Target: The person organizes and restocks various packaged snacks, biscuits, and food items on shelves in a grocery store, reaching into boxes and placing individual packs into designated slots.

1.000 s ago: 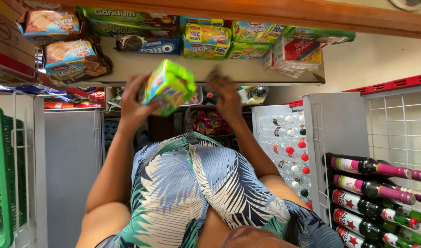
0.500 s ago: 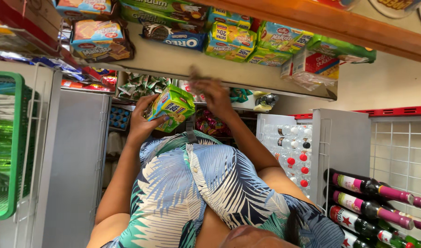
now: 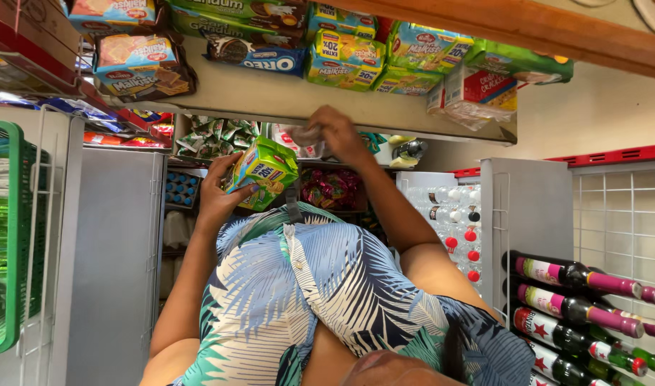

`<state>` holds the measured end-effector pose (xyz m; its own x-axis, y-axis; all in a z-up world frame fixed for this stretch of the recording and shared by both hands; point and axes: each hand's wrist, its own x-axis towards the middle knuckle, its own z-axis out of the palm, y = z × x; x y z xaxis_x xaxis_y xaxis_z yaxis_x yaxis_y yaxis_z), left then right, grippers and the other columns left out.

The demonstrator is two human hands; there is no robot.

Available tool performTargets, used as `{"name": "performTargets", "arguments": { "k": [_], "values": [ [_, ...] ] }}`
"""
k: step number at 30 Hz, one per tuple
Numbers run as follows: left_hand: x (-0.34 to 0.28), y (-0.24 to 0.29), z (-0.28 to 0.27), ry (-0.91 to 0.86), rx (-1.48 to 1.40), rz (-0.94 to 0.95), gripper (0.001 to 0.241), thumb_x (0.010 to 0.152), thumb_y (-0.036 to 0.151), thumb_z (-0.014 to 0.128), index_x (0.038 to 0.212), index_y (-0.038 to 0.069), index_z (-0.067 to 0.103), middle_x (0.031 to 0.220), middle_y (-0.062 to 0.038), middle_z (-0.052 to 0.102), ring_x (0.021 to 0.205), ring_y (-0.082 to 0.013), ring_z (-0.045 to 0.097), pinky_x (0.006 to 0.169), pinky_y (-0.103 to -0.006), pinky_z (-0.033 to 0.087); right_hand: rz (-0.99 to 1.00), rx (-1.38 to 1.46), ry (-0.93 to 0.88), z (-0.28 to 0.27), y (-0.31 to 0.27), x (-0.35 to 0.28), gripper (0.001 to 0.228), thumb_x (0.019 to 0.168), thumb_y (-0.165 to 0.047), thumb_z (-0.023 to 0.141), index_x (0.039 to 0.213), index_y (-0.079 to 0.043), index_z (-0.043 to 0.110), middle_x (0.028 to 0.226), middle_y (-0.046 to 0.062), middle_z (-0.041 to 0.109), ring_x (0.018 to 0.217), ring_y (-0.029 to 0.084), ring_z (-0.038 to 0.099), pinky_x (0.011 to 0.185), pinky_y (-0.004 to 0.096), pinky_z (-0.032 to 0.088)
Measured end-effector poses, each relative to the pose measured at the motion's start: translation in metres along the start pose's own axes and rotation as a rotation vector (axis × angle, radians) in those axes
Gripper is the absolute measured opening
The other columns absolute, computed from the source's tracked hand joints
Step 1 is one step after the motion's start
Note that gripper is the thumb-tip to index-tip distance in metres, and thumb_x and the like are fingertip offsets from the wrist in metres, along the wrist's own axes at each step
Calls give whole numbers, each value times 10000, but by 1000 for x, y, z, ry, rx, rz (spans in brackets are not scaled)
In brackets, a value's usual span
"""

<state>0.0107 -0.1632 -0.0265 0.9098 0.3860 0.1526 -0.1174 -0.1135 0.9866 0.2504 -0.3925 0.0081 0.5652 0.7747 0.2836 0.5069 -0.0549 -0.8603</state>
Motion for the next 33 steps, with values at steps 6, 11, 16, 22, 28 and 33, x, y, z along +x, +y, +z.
{"name": "performTargets", "arguments": {
  "k": [6, 11, 16, 22, 28, 33],
  "values": [
    [7, 9, 6, -42, 15, -28, 698, 736, 102, 891, 1379, 27, 631, 1268, -76, 614, 1214, -191, 596, 1053, -302, 463, 116, -618, 242, -82, -21, 48, 368, 928, -392, 749, 1053, -47, 721, 1041, 128, 714, 925, 266, 719, 810, 408, 563],
    [3, 9, 12, -17, 95, 5, 685, 725, 124, 892, 1357, 26, 649, 1292, -91, 633, 1211, -221, 620, 1070, -325, 466, 115, -1027, 111, -85, -10, 76, 788, 781, -490, 872, 1354, -40, 570, 1251, 191, 612, 951, 344, 702, 770, 468, 557],
    [-7, 0, 7, -10, 89, -3, 718, 714, 154, 899, 1370, 27, 637, 1310, -96, 627, 1218, -229, 618, 1061, -333, 468, 264, -1111, -22, -86, -1, 91, 877, 721, -499, 910, 1379, -62, 530, 1280, 207, 587, 947, 392, 691, 775, 507, 553],
    [-15, -11, 3, 11, 62, -18, 712, 714, 156, 896, 1367, 33, 639, 1291, -95, 621, 1210, -214, 620, 1040, -325, 485, 428, -1226, -151, -92, 6, 111, 908, 590, -490, 924, 1269, 5, 579, 1193, 252, 615, 895, 422, 705, 724, 539, 562],
    [-16, -12, 2, 25, 58, -7, 706, 722, 148, 896, 1368, 29, 638, 1302, -101, 624, 1219, -221, 618, 1046, -328, 482, 513, -1171, -232, -91, 15, 108, 611, 723, -432, 841, 1133, -10, 678, 1096, 208, 718, 959, 386, 724, 819, 498, 571],
    [4, 4, -2, 38, 175, 82, 709, 692, 139, 915, 1341, 26, 653, 1266, -123, 637, 1188, -260, 625, 1059, -356, 484, 481, -1085, -125, -85, -29, 90, 717, 690, -431, 843, 1206, 9, 608, 1113, 222, 674, 957, 367, 692, 801, 496, 538]
  ]
}}
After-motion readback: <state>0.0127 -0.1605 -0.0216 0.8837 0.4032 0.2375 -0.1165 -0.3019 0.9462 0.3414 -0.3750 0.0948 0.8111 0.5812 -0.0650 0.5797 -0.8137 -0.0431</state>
